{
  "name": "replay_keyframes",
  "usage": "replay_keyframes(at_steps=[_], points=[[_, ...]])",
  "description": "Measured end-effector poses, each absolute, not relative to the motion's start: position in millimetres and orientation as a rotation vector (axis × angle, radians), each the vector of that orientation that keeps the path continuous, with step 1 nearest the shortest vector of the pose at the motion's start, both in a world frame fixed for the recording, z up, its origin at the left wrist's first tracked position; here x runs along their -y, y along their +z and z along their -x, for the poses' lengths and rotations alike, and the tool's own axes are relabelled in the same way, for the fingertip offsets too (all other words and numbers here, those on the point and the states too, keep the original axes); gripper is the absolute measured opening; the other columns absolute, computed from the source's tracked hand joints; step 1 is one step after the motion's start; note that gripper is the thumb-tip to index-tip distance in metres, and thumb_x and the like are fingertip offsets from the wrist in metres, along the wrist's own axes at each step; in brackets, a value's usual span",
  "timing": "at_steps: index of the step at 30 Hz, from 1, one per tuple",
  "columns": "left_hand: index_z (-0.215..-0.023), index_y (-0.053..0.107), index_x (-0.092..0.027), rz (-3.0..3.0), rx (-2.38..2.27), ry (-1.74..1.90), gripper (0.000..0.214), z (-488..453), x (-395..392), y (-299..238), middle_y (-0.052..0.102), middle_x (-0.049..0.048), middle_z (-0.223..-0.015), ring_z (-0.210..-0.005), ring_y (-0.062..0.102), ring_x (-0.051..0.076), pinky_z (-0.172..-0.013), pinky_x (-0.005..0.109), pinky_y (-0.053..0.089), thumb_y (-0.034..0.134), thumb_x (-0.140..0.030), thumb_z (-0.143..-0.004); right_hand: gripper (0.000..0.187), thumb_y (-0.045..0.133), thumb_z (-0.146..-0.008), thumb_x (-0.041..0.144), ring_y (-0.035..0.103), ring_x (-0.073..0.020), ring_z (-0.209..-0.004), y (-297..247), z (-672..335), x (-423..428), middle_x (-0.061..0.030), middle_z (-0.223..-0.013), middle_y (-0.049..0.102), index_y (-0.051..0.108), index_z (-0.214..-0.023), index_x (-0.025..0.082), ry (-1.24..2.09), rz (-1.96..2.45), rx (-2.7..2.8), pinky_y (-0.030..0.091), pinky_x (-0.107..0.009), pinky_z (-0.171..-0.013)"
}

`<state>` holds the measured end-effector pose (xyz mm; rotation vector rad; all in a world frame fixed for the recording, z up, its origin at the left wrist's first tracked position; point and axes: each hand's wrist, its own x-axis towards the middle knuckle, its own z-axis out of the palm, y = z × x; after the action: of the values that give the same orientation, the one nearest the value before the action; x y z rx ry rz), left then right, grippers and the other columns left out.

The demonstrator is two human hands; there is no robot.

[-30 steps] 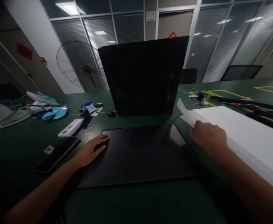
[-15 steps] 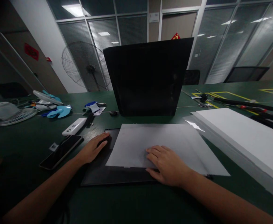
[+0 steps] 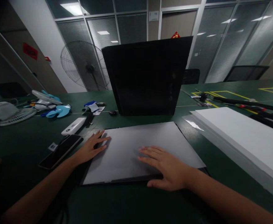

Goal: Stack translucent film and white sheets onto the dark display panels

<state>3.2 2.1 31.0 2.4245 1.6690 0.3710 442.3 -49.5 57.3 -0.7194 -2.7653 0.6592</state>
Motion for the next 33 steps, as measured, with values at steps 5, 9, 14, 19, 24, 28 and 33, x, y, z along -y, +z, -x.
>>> replay_keyframes(at_steps=[5,9,14,19,24,28,33], points=[[-0.149,0.061,-0.034,-2.373,-1.683,0.407,0.048,5.7,-5.7,29.1,0.038,0.0073,-0.171,-0.157,0.035,0.035,-0.126,0.064,0.027,0.05,-0.047,-0.105,0.081,0.069,-0.095,0.057,0.035,-0.0348,-0.156,60.6,-440.7,47.3,-0.0111,-0.171,0.034,0.038,-0.165,0.032,0.648,0.672,2.875,0.026,-0.063,-0.126],[-0.148,0.062,-0.034,-2.422,-1.627,0.429,0.047,3.0,-5.2,27.2,0.041,0.0057,-0.169,-0.155,0.04,0.032,-0.127,0.062,0.028,0.049,-0.047,-0.105,0.065,0.067,-0.097,0.052,0.047,-0.0332,-0.148,63.3,-434.5,50.9,-0.0131,-0.163,0.048,0.054,-0.156,0.028,0.571,0.632,2.862,0.035,-0.06,-0.122],[-0.148,0.061,-0.034,-2.451,-1.608,0.392,0.051,1.7,-3.8,26.7,0.04,0.0042,-0.17,-0.158,0.033,0.033,-0.127,0.064,0.025,0.044,-0.057,-0.107,0.059,0.063,-0.1,0.049,0.049,-0.0322,-0.146,63.4,-434.8,51.3,-0.0127,-0.16,0.051,0.056,-0.154,0.027,0.534,0.589,2.859,0.038,-0.059,-0.12],[-0.15,0.06,-0.033,-2.455,-1.602,0.396,0.057,1.9,-2.3,28.3,0.04,0.0046,-0.169,-0.157,0.034,0.034,-0.127,0.064,0.025,0.041,-0.063,-0.106,0.06,0.056,-0.105,0.05,0.04,-0.0292,-0.153,58.4,-432.4,51.3,-0.0072,-0.168,0.04,0.046,-0.161,0.031,0.535,0.719,2.899,0.034,-0.056,-0.125],[-0.151,0.059,-0.03,-2.431,-1.618,0.386,0.064,2.6,-1.3,29.3,0.038,0.0075,-0.17,-0.159,0.03,0.035,-0.127,0.065,0.023,0.039,-0.069,-0.104,0.059,0.049,-0.109,0.047,0.03,-0.0268,-0.158,56.3,-423.5,55.1,-0.0043,-0.172,0.03,0.039,-0.164,0.031,0.589,0.857,2.861,0.026,-0.054,-0.13],[-0.151,0.059,-0.033,-2.461,-1.628,0.337,0.061,0.6,0.1,30.7,0.038,0.0064,-0.17,-0.161,0.025,0.036,-0.127,0.069,0.017,0.04,-0.068,-0.104,0.06,0.049,-0.108,0.05,0.028,-0.0265,-0.159,61.8,-430.5,48.3,-0.0038,-0.173,0.028,0.038,-0.165,0.032,0.648,0.839,2.884,0.022,-0.055,-0.132],[-0.15,0.06,-0.032,-2.515,-1.646,0.281,0.057,-6.7,4.2,33.3,0.042,0.0079,-0.168,-0.159,0.029,0.038,-0.127,0.07,0.017,0.048,-0.062,-0.103,0.056,0.047,-0.108,0.053,0.039,-0.0309,-0.153,57.1,-476.2,9.9,-0.0079,-0.167,0.041,0.052,-0.157,0.027,0.371,1.108,2.74,0.026,-0.059,-0.129]])
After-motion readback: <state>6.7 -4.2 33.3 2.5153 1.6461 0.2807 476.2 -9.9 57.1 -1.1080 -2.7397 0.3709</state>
